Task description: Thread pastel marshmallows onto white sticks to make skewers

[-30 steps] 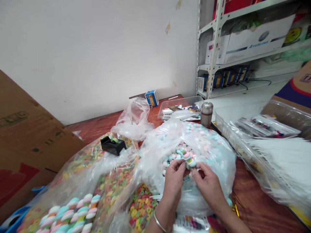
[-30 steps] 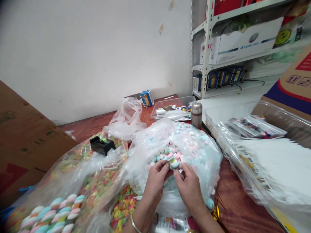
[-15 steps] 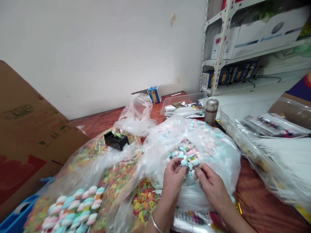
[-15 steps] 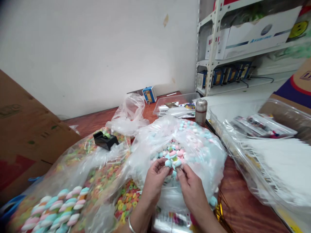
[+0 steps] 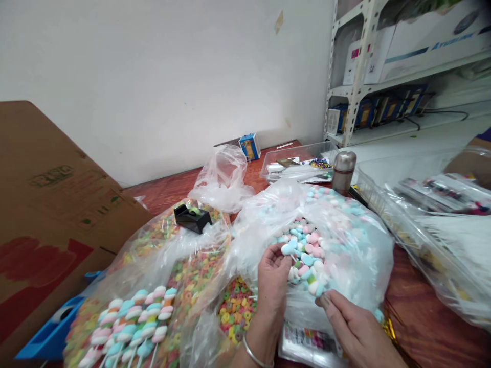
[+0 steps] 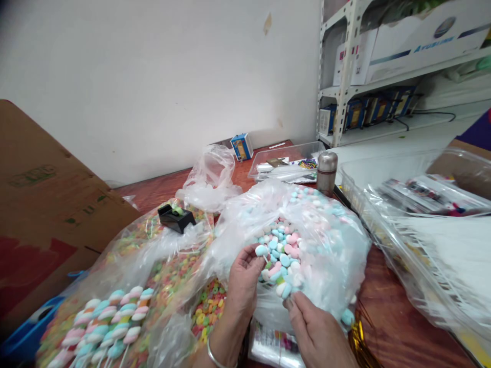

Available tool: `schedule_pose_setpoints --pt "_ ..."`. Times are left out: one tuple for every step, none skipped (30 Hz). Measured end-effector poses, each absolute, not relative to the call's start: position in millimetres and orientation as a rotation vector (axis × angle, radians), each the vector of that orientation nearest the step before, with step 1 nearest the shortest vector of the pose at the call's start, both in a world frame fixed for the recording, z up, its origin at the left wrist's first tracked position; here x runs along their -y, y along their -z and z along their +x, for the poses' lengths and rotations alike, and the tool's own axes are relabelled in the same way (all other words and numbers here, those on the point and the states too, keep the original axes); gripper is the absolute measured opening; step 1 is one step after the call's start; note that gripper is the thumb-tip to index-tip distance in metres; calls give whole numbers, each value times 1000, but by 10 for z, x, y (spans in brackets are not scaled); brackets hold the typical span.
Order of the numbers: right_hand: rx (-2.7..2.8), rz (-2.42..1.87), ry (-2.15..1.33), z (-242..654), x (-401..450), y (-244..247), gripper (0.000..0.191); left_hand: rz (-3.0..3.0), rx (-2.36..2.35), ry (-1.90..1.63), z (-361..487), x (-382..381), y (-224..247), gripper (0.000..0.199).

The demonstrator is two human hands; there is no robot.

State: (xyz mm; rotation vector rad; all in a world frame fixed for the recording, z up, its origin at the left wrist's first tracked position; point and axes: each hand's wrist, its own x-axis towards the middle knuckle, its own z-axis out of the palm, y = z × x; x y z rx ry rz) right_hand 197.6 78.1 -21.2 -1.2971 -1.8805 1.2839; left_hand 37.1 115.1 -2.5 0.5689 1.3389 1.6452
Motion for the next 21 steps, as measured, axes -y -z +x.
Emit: schedule_pose_setpoints --pt "1859 -1291 -1296 1970 -783 193 37 579 -1335 -1645 379 -1146 21 27" --pt "1836 -1282 -1317 1963 -781 171 37 590 -1333 -1645 383 -1143 21 27" --pt "1806 -1275 -1345 1954 -775 146 37 603 -1333 -1642 386 -1140 27 27" --pt "1758 -1270 -1380 1944 -765 120 37 621 -1334 -1640 387 -1137 37 27" --pt "1693 -1269 -1419 1932 -753 94 37 643 -1339 -1639 388 -1135 50 27" --pt "1625 -1266 -1482 1920 -738 72 38 672 -1345 -1638 388 -1133 64 26" --pt "1557 -1264 -1566 1908 -722 54 39 705 -1353 -1637 388 -1130 77 25" --pt "1488 -1261 -1663 1896 -707 42 40 738 -1357 -1635 388 -1128 89 24" --pt "1431 -1252 -1763 1885 -694 38 42 767 -1359 -1631 387 -1124 98 24" --pt "1391 -1239 -1852 1876 -685 38 44 790 -1357 -1627 385 -1121 104 24" --pt "1362 -1231 -1908 1869 -679 43 46 807 -1351 -1622 382 -1119 107 24" --pt "1344 -1223 -1930 1863 -678 48 48 819 -1343 -1618 377 -1117 108 25" --pt "1337 -1213 -1926 1858 -680 51 48 827 -1332 -1615 371 -1116 107 24" --pt "1340 -1202 -1915 1852 -685 51 49 832 -1322 -1611 365 -1116 105 24" --pt "1342 -1198 -1899 1845 -691 45 48 837 -1312 -1607 359 -1116 102 23" --pt "1337 -1199 -1881 1835 -698 36 47 837 -1304 -1602 356 -1118 101 22" --pt "1332 -1201 -1865 1821 -705 24 47 833 -1299 -1598 354 -1119 102 22" --pt "1326 -1211 -1846 1804 -712 11 47 822 -1299 -1595 354 -1119 105 22" --pt "1319 -1229 -1822 1785 -718 0 46 808 -1303 -1593 357 -1117 110 23" --pt "1317 -1247 -1805 1763 -725 -6 46 790 -1311 -1592 362 -1113 117 23" --pt "1318 -1260 -1797 1741 -734 -6 46 773 -1322 -1592 367 -1107 124 24"
